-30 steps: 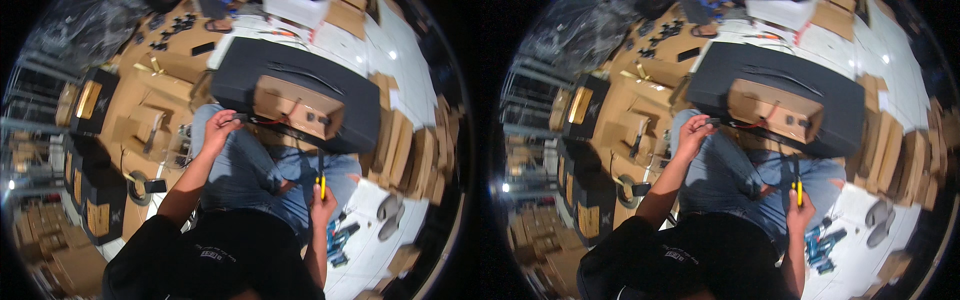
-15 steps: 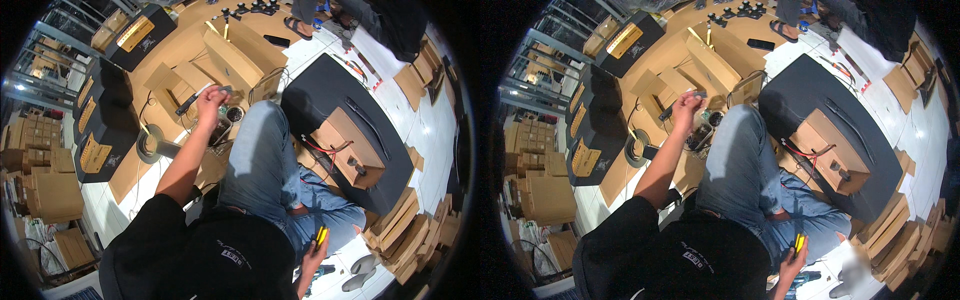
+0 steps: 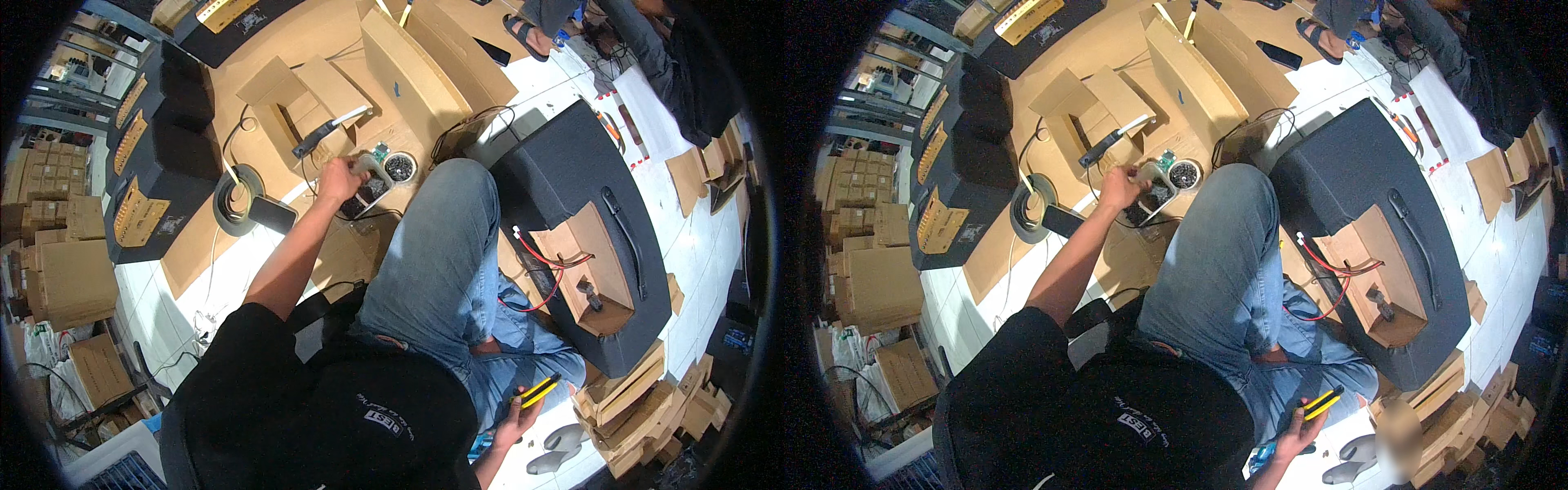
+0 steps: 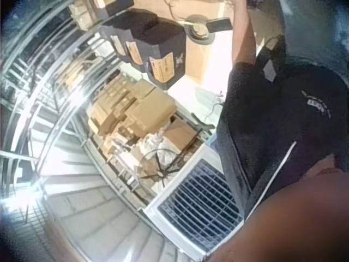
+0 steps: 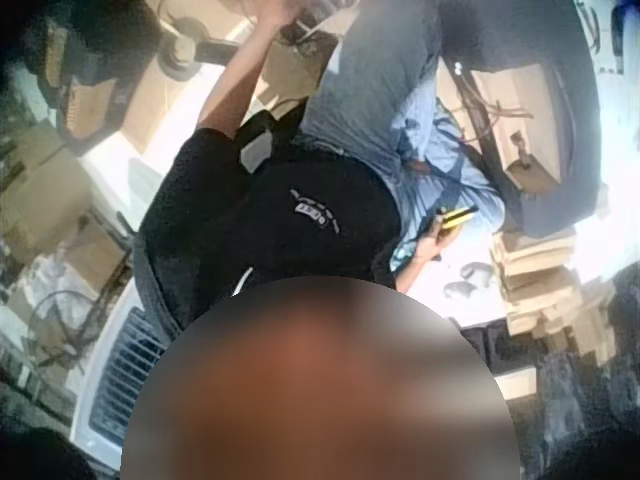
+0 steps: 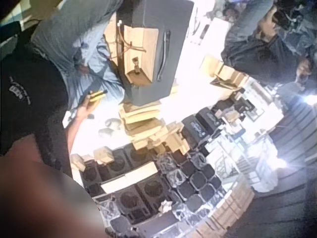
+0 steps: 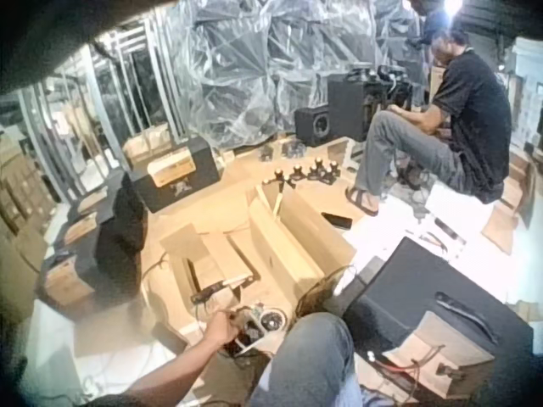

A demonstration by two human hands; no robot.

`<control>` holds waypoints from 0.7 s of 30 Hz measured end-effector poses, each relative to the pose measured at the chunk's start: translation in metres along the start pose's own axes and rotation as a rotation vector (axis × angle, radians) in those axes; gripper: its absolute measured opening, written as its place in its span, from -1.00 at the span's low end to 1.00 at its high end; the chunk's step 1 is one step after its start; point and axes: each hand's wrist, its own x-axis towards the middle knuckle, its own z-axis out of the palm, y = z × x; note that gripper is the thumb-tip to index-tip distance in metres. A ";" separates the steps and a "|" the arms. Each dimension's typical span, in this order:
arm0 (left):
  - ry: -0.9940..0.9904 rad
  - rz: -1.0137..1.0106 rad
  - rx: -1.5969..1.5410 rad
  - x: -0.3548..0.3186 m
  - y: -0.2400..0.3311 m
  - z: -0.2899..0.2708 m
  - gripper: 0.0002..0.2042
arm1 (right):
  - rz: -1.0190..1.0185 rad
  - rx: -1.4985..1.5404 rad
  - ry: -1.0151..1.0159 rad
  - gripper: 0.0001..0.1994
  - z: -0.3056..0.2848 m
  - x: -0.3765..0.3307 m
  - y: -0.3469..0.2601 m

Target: The person uses a hot glue gun to apply adhesive to the edges of a wooden speaker enclosure, then presses a black foam cover onto the glued areas. The person also uses a screwdriver to tighten a screw on the speaker's terminal.

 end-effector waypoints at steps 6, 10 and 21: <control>-0.010 0.097 -0.485 -0.025 0.056 -0.033 -0.75 | -0.010 0.059 -0.008 -0.44 0.035 0.006 -0.043; -0.480 0.290 -0.786 -0.117 0.125 -0.059 -0.78 | 0.082 0.229 -0.236 -0.43 0.095 0.027 -0.092; -0.803 0.247 -1.037 -0.187 0.127 -0.071 -0.66 | -0.127 0.435 -0.923 -0.29 0.234 0.066 -0.171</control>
